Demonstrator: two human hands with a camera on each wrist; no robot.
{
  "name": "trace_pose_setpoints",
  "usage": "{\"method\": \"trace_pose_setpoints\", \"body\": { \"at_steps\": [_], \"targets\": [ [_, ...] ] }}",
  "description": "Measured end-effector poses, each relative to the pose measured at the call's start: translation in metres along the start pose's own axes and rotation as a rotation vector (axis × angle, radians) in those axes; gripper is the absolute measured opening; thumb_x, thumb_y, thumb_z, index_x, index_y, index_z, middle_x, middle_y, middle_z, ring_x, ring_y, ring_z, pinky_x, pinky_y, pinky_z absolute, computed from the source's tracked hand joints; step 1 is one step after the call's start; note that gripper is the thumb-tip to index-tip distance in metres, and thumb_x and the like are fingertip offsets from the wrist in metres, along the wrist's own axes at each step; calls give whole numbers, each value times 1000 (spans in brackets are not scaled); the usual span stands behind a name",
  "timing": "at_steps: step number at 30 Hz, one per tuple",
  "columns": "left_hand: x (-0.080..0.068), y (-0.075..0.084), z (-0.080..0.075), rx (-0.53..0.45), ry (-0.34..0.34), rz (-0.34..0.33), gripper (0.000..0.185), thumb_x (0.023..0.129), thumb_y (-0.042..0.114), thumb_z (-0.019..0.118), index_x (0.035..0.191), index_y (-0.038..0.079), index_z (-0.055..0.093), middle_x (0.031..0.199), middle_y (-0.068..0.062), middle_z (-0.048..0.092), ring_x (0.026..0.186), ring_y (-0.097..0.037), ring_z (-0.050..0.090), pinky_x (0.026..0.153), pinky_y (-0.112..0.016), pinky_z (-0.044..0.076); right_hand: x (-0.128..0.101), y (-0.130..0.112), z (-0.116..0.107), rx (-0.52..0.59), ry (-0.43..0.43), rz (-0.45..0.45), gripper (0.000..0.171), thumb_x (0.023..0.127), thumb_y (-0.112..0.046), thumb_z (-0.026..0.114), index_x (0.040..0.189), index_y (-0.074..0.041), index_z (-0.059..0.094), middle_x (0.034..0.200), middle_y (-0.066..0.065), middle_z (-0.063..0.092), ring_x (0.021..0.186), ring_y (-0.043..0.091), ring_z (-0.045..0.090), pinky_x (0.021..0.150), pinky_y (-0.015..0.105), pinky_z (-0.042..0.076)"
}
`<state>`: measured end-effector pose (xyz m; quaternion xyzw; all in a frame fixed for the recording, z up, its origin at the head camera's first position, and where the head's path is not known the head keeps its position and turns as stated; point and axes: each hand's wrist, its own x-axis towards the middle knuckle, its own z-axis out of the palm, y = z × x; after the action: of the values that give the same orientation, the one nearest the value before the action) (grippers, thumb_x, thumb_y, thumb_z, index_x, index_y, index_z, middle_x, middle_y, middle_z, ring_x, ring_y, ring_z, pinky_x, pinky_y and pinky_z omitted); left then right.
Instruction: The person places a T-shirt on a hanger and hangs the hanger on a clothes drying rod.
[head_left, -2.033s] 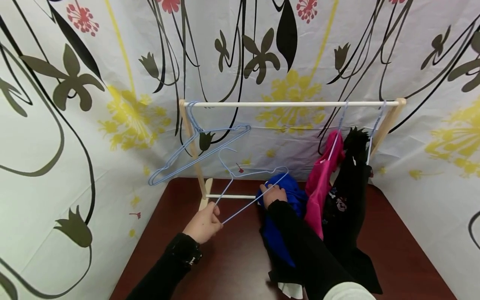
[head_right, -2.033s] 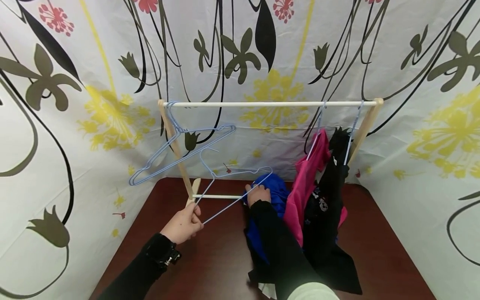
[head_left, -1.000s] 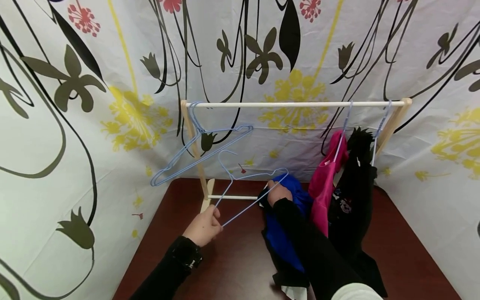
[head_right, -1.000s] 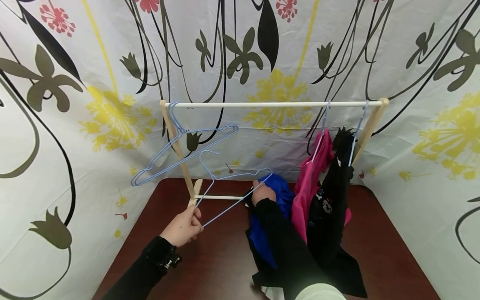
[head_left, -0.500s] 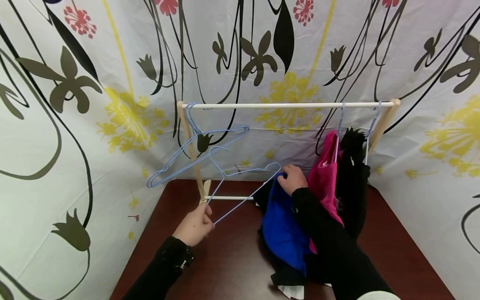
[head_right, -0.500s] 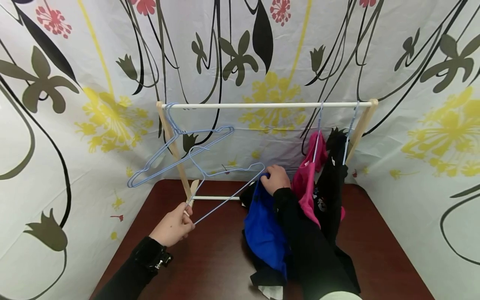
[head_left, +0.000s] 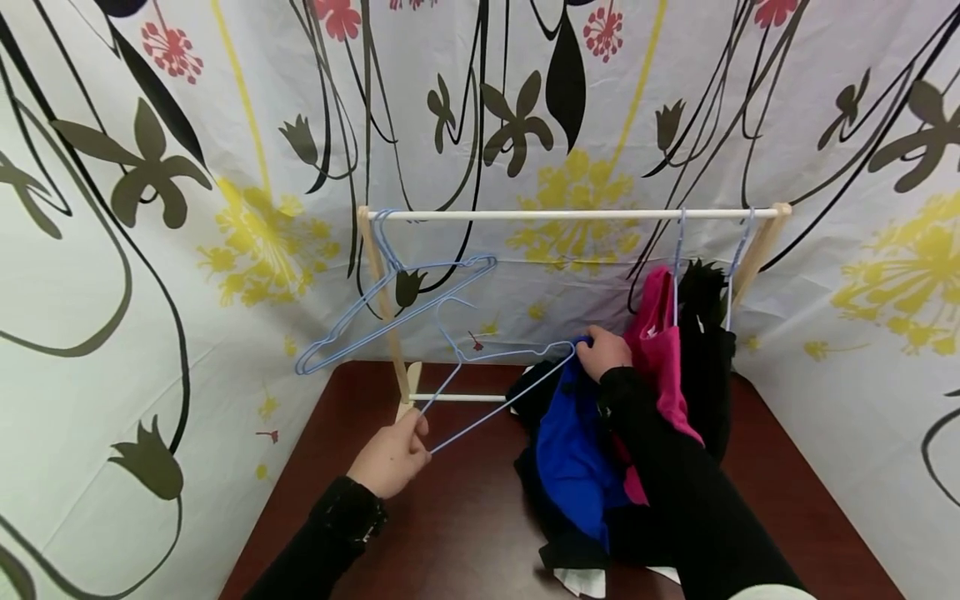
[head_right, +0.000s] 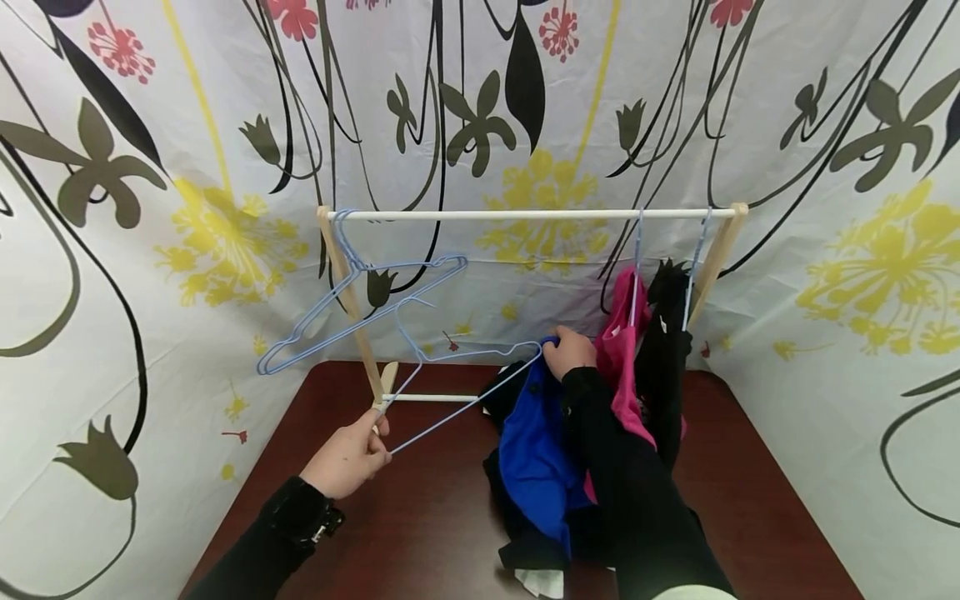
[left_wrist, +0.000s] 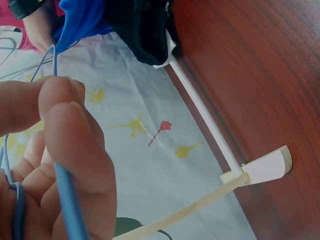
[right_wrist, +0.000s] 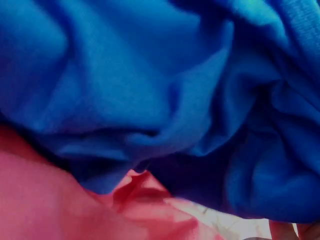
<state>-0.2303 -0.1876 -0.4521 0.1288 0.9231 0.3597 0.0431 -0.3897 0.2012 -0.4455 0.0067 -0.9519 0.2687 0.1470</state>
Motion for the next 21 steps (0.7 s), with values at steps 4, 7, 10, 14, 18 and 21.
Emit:
{"method": "trace_pose_setpoints", "body": {
  "at_steps": [4,7,10,14,18,21],
  "targets": [
    [1,2,4,34,16,18,24,93,7,69,107,15,51,73,7,60,63,-14,55,63,-35,45,-3,-2,-3,33,-77,23,27,94,-26,50,110,-9,64,112,18,67,98,37,61,89,50,44],
    [2,3,8,47,25,14,24,94,6,68,107,14,50,74,7,59,63,-14,55,62,-35,45,-5,-3,-4,62,-140,14,33,97,-30,48,118,-11,63,120,18,65,105,36,60,93,49,43],
    [3,5,12,49,18,14,23,95,8,67,109,15,50,75,7,59,61,-14,55,61,-34,45,-8,-4,-4,87,-198,-39,40,96,-29,49,128,-10,61,129,19,63,115,36,58,100,49,41],
    [3,6,16,52,16,31,23,96,9,67,110,16,49,75,8,59,60,-13,55,59,-33,45,-11,-1,-5,91,-263,-179,50,92,-19,51,138,0,56,135,24,56,125,38,52,106,50,37],
    [2,5,17,48,23,37,24,95,9,68,109,17,49,74,7,59,60,-13,54,58,-32,45,-14,4,-8,41,-279,-285,56,89,-7,52,143,4,49,131,27,54,122,39,50,104,52,38],
    [1,5,17,36,20,36,24,95,8,68,109,16,49,74,6,58,61,-13,54,59,-32,44,-17,7,-11,-20,-252,-327,54,91,-2,53,145,-2,51,126,24,55,113,36,54,98,50,42]
  ]
}}
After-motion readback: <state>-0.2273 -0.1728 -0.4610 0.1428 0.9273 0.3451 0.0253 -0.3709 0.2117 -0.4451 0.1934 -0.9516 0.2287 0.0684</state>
